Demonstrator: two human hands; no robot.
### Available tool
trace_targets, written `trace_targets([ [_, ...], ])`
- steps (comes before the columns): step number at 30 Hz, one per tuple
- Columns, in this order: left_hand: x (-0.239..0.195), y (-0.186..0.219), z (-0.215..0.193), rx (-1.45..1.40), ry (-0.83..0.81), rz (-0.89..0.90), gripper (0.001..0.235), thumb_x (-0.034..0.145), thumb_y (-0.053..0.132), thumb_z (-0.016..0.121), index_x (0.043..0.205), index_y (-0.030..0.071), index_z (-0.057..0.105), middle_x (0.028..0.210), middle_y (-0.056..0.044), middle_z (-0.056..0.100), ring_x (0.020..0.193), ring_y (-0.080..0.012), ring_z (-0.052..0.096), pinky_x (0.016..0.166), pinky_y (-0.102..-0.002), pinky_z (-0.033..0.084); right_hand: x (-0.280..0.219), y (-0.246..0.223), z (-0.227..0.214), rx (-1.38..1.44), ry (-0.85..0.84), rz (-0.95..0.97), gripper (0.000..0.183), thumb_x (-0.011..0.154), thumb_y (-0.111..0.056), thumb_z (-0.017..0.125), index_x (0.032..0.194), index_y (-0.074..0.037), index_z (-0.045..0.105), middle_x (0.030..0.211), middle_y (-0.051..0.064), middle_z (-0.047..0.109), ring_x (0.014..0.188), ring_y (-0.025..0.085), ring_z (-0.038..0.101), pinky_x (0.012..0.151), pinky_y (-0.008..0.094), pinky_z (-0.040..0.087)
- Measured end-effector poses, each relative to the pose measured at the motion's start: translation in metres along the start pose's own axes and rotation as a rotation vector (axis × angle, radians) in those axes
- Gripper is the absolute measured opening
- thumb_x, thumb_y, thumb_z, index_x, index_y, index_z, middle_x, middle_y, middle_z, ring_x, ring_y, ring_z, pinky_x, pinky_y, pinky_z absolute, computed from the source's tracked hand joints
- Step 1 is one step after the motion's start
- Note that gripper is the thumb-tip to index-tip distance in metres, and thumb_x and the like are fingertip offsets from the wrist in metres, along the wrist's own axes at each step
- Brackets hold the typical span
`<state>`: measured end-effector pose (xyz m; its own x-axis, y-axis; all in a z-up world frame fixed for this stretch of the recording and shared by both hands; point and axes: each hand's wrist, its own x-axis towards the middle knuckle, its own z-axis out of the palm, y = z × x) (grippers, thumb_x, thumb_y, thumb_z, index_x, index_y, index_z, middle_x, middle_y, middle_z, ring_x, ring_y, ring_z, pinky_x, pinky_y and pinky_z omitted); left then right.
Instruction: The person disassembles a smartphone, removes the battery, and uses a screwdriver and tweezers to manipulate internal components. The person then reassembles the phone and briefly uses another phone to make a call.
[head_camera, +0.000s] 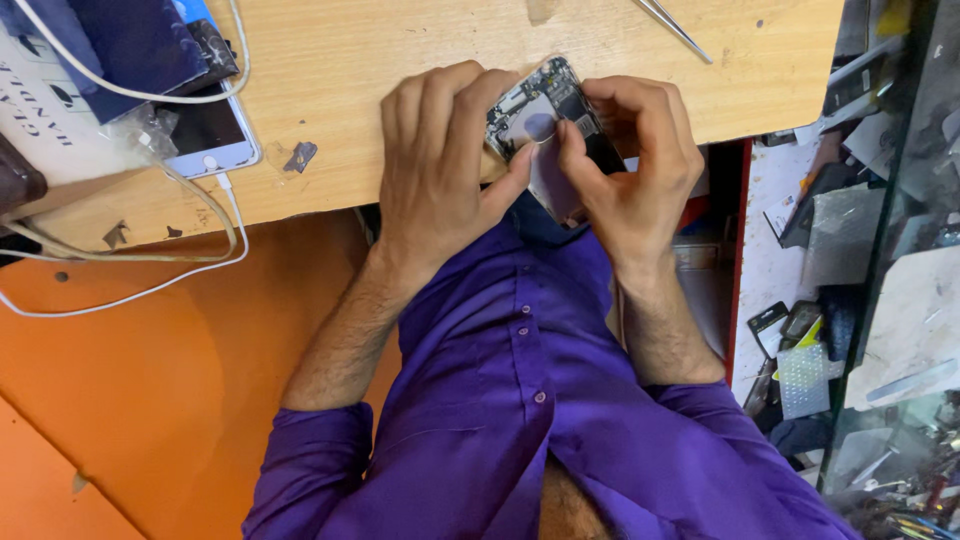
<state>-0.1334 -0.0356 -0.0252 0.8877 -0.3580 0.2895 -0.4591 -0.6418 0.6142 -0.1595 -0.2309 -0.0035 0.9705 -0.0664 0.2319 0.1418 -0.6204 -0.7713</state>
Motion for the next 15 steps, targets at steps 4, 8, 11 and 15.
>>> trace_targets([
  [4, 0.002, 0.008, 0.005, -0.371, 0.004, -0.125, 0.052, 0.100, 0.014, 0.078, 0.141, 0.007, 0.046, 0.133, -0.010, 0.057, 0.115, -0.0225, 0.064, 0.094, -0.037, 0.055, -0.002, -0.001, -0.002, -0.026, 0.028, -0.094, 0.034, 0.098, 0.005, 0.087, 0.125, -0.002, 0.067, 0.113, 0.009, 0.066, 0.096, 0.016, 0.072, 0.084, 0.024, 0.061],
  [8, 0.004, 0.011, 0.009, -0.673, -0.010, -0.260, 0.042, 0.104, 0.005, 0.070, 0.139, 0.005, 0.047, 0.129, -0.011, 0.061, 0.114, -0.0165, 0.072, 0.082, -0.026, 0.063, -0.001, 0.000, -0.002, -0.033, 0.040, -0.096, 0.036, 0.097, 0.006, 0.086, 0.127, -0.002, 0.067, 0.113, 0.010, 0.065, 0.094, 0.015, 0.073, 0.081, 0.024, 0.061],
  [11, 0.008, 0.011, 0.015, -0.843, 0.055, -0.214, 0.039, 0.111, 0.000, 0.069, 0.143, 0.005, 0.047, 0.131, -0.012, 0.063, 0.120, -0.0154, 0.072, 0.097, -0.026, 0.065, 0.001, 0.000, -0.004, -0.043, 0.033, -0.112, 0.037, 0.098, 0.007, 0.086, 0.130, -0.002, 0.067, 0.115, 0.010, 0.066, 0.095, 0.015, 0.074, 0.081, 0.024, 0.062],
  [15, 0.010, 0.009, 0.018, -0.817, 0.091, -0.181, 0.039, 0.112, 0.000, 0.064, 0.146, 0.006, 0.046, 0.137, -0.013, 0.062, 0.127, -0.0179, 0.069, 0.105, -0.027, 0.064, 0.004, -0.001, -0.002, -0.055, 0.035, -0.131, 0.038, 0.100, 0.007, 0.085, 0.132, -0.002, 0.067, 0.117, 0.010, 0.067, 0.098, 0.016, 0.075, 0.083, 0.025, 0.064],
])
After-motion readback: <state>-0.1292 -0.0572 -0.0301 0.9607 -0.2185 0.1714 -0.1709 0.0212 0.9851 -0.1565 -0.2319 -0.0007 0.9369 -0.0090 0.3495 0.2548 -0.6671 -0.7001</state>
